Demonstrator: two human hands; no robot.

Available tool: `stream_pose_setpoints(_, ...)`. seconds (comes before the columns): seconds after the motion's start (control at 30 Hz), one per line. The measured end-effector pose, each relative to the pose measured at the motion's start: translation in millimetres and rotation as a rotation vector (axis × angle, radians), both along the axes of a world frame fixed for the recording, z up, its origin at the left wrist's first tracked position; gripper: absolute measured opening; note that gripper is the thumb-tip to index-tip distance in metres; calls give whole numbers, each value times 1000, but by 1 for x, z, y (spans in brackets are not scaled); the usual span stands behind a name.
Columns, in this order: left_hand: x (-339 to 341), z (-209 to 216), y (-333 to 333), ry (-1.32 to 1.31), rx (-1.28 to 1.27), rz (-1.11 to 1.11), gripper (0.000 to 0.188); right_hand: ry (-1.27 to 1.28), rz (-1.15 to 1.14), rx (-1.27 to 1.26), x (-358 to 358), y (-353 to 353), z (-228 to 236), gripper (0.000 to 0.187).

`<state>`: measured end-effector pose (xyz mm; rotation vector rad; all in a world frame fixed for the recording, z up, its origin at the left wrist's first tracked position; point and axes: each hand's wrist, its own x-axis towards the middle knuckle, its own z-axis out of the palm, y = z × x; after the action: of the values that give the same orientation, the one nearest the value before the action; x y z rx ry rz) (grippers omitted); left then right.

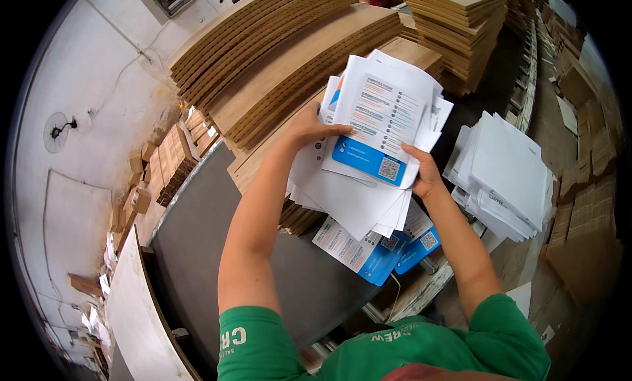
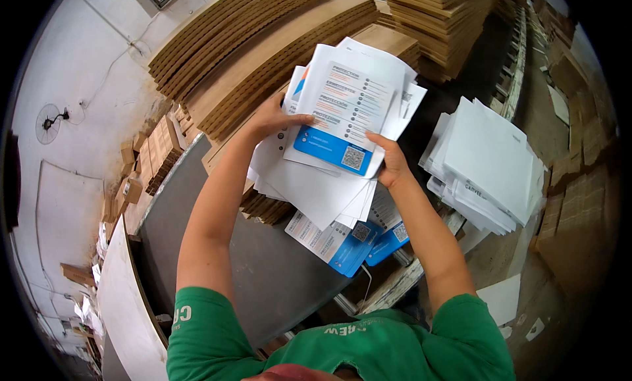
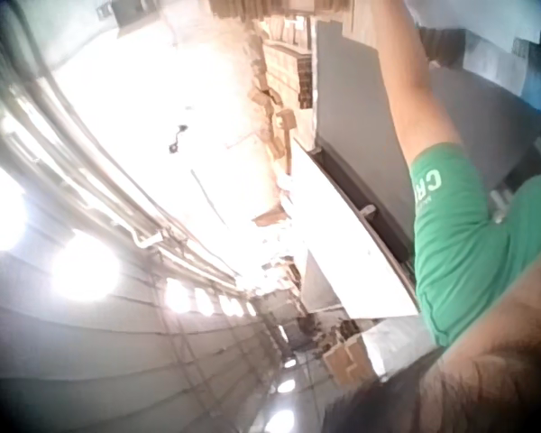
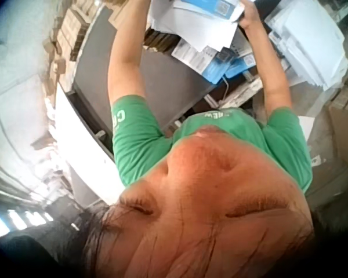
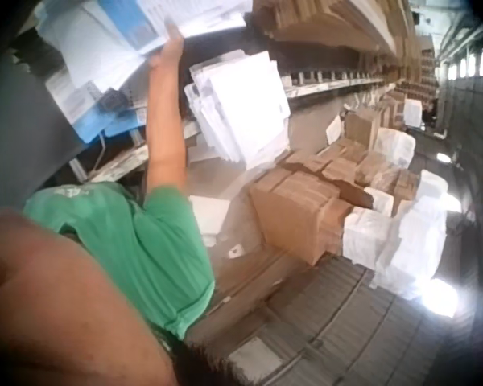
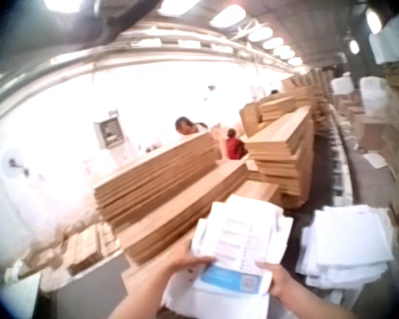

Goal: The person sorts through a stack of printed documents on a table, folding each one and placing it into a separate pile. The person handles the papers by hand, repeatedly picking up a sheet, folding it, and stacking it. Other workers are visible in the background handling cardboard.

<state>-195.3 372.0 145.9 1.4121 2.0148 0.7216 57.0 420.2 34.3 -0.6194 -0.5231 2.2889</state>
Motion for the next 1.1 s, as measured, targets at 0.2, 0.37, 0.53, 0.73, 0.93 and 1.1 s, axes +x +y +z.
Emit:
stream_pose_setpoints(0.2, 0, 3, -50, -216, 160, 186, 73, 22, 131, 178, 4, -22, 11, 49)
stream_pose_setpoints(0.37, 10, -5, -187, -350, 47, 319, 63, -30, 300, 434, 11, -81, 40, 50)
stream_pose_setpoints(0.53, 26, -50, -351, -728, 347, 412, 70, -168, 588, 700, -17, -163, 38, 50)
stream_pose_setpoints(0.73, 82, -76, -470, -523, 557, 803, 57, -171, 783, 920, -54, -241, 29, 39)
stream_pose_setpoints(0.93, 113, -129, -511, -524, 610, 905, 50, -452, 856, 1127, -41, -262, 28, 43)
stream_pose_setpoints(1.1, 138, -170, -494, -94, 557, 897, 49, -434, 863, 1334, -33, -248, -16, 42)
